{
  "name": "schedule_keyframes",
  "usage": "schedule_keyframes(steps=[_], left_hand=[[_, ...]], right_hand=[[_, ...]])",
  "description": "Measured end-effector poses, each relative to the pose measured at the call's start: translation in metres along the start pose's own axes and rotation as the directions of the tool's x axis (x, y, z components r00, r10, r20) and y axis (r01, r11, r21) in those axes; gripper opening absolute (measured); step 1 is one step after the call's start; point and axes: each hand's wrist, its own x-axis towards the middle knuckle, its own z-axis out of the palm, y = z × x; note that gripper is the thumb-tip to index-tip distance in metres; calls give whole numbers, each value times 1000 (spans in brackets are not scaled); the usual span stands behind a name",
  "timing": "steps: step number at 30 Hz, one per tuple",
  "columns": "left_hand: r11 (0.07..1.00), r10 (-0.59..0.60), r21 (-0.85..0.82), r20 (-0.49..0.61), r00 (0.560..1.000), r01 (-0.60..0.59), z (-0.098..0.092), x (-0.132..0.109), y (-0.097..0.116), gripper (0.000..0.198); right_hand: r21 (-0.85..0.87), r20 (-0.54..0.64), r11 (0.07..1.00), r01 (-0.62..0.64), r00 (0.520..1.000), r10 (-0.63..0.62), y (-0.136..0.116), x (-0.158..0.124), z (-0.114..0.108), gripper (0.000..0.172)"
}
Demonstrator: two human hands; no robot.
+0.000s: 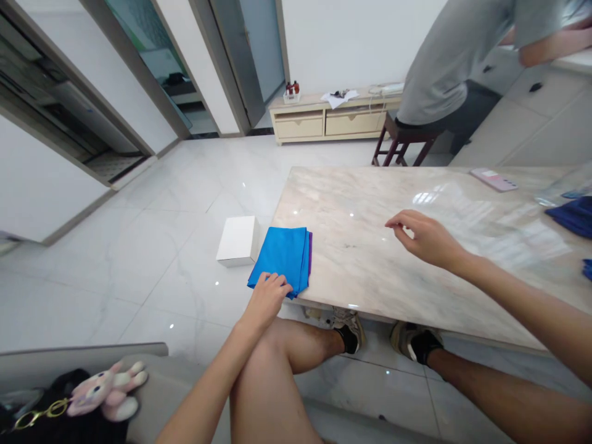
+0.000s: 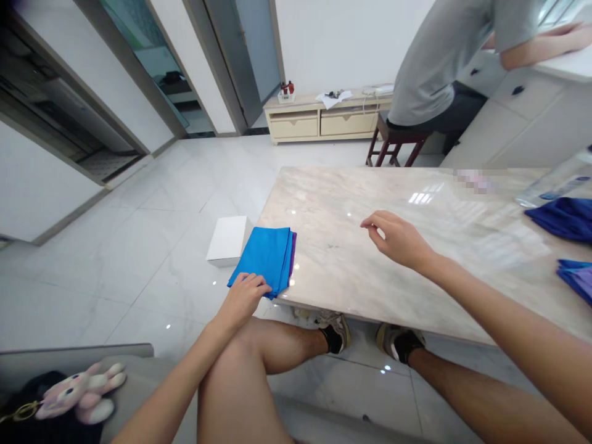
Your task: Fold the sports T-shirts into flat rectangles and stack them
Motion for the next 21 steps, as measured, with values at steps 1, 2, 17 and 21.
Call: schedule_keyframes(steps=[1, 2, 17, 21], left_hand=[[1000, -19, -24, -7, 1000, 19, -3, 1, 2, 31], [997, -49, -63, -18, 999, 48, -8, 1, 5, 32], [884, -271, -457, -324, 906, 100, -71, -10, 173, 30], [960, -136, -278, -384, 913, 26, -70, -5, 213, 40]], right_hand=[[-33, 25, 999, 11, 1000, -10, 0, -8, -21, 28], [-59, 48, 998, 14, 999, -11, -1, -16, -41, 32], [-255, -411, 744, -618, 766, 495, 4, -420, -105, 39], [-356, -209, 636, -685, 722, 660, -7, -513, -68, 46]])
